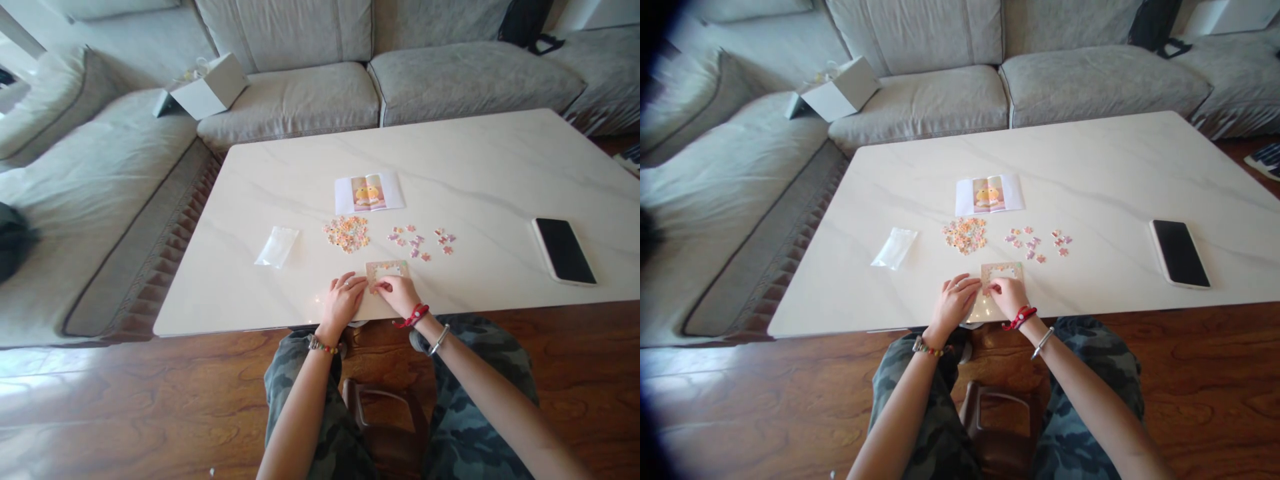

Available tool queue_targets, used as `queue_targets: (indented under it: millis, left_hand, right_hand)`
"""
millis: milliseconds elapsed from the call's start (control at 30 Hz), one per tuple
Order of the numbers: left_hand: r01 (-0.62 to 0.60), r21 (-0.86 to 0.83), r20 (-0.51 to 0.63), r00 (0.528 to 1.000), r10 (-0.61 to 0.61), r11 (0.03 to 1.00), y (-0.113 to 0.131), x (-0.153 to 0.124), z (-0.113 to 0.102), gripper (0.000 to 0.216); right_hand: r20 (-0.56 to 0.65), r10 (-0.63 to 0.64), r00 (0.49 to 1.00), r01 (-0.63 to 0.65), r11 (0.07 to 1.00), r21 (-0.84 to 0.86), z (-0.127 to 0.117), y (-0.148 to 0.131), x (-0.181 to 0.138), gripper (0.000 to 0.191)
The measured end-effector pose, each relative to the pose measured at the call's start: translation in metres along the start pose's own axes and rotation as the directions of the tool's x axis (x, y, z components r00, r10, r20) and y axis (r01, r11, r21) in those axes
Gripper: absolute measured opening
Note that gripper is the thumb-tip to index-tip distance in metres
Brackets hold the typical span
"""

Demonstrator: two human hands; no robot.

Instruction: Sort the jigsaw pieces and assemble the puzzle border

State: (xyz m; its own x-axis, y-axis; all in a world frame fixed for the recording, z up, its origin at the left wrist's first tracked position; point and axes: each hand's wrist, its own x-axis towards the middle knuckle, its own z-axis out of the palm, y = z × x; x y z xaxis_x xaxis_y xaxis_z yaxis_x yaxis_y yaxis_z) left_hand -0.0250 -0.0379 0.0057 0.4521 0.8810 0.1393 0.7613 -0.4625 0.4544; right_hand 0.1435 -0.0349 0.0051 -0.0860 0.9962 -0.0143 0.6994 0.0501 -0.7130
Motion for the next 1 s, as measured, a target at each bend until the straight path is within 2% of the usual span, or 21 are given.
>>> queue_targets:
  millis: [333,467,600,1000]
  left_hand:
    - [-0.001,0.018,-0.001,1.000,0.001,1.000,0.000,-0.001,0.000,0.028]
    - [0.020,0.015,-0.014,1.000,-0.020,1.000,0.000,-0.002,0.001,0.028]
    - [0.022,0.008,-0.022,1.000,-0.022,1.000,-0.001,-0.002,0.001,0.027]
    - [0.031,0.000,-0.034,0.999,-0.031,1.000,-0.002,-0.002,0.003,0.027]
  right_hand:
    - [0.025,-0.158,0.987,0.159,0.984,-0.082,-0.002,0.005,0.007,0.008]
    - [0.086,-0.294,0.952,0.304,0.939,-0.160,-0.002,0.009,0.004,0.016]
    - [0.171,-0.352,0.920,0.389,0.874,-0.291,-0.004,0.009,-0.001,0.023]
    - [0.147,-0.373,0.916,0.391,0.753,-0.529,-0.003,0.005,-0.017,0.030]
